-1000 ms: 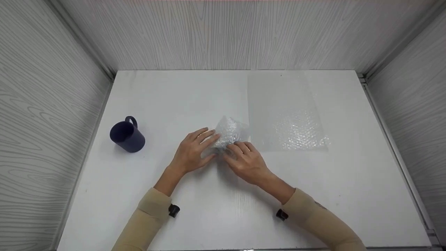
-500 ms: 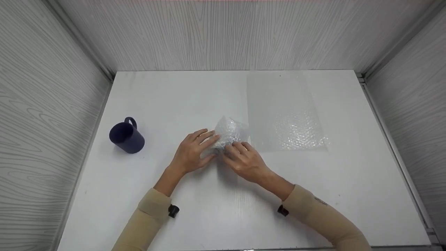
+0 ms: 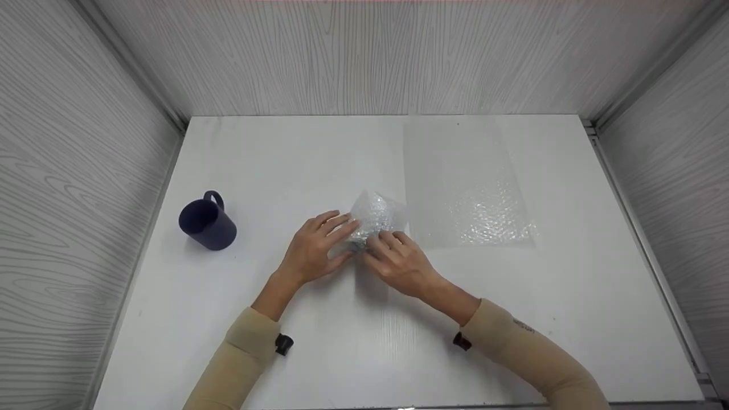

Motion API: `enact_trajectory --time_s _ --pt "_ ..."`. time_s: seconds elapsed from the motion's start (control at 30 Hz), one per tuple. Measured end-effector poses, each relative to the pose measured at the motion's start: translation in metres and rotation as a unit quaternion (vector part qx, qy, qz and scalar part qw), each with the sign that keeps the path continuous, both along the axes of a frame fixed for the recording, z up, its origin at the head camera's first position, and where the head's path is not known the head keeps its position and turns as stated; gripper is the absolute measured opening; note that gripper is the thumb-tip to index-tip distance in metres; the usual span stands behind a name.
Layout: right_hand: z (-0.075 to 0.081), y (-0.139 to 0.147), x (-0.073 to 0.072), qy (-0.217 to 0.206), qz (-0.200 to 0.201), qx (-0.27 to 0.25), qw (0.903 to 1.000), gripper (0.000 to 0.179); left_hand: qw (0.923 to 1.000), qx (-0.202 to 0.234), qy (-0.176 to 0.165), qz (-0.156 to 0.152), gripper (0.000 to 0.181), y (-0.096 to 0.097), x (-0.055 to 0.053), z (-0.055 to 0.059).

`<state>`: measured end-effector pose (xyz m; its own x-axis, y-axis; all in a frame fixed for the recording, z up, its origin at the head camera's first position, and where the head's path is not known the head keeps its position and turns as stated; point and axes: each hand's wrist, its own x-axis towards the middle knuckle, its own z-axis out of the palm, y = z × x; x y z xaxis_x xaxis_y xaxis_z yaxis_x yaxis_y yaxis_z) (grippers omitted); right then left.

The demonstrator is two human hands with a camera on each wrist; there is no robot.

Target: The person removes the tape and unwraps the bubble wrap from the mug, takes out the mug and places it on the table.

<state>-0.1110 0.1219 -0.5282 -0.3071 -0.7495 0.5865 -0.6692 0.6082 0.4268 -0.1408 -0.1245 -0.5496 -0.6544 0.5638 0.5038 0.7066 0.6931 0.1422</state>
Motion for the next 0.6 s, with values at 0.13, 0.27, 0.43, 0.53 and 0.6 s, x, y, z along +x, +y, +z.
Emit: enact_trajectory --time_s 0.13,0.27,0.43,0.53,0.6 --pt "0.0017 -0.0006 -0.0014 0.004 0.003 0.002 1.0 0.004 1.0 0.003 -0.001 -0.002 0.065 0.0004 0.0002 0.0012" --pt "0.0024 -0.0012 -0.0013 0.002 0.001 0.006 1.0 0.004 1.0 -0.001 -0.002 0.0 0.064 0.0003 0.0008 0.001" --pt "0.0033 -0.0015 0.0004 -0.013 -0.011 0.02 0.9996 0.005 1.0 0.0 0.001 0.002 0.064 0.0008 0.0007 0.0003" --pt "0.0043 -0.0011 0.0012 -0.028 -0.015 0.027 0.9991 0.008 1.0 0.002 -0.001 0.003 0.065 0.0009 0.0012 0.0012" --pt "0.0046 -0.0008 0.0011 -0.034 -0.014 0.028 0.9989 0.008 1.0 0.002 -0.005 0.004 0.065 0.0009 0.0016 0.002"
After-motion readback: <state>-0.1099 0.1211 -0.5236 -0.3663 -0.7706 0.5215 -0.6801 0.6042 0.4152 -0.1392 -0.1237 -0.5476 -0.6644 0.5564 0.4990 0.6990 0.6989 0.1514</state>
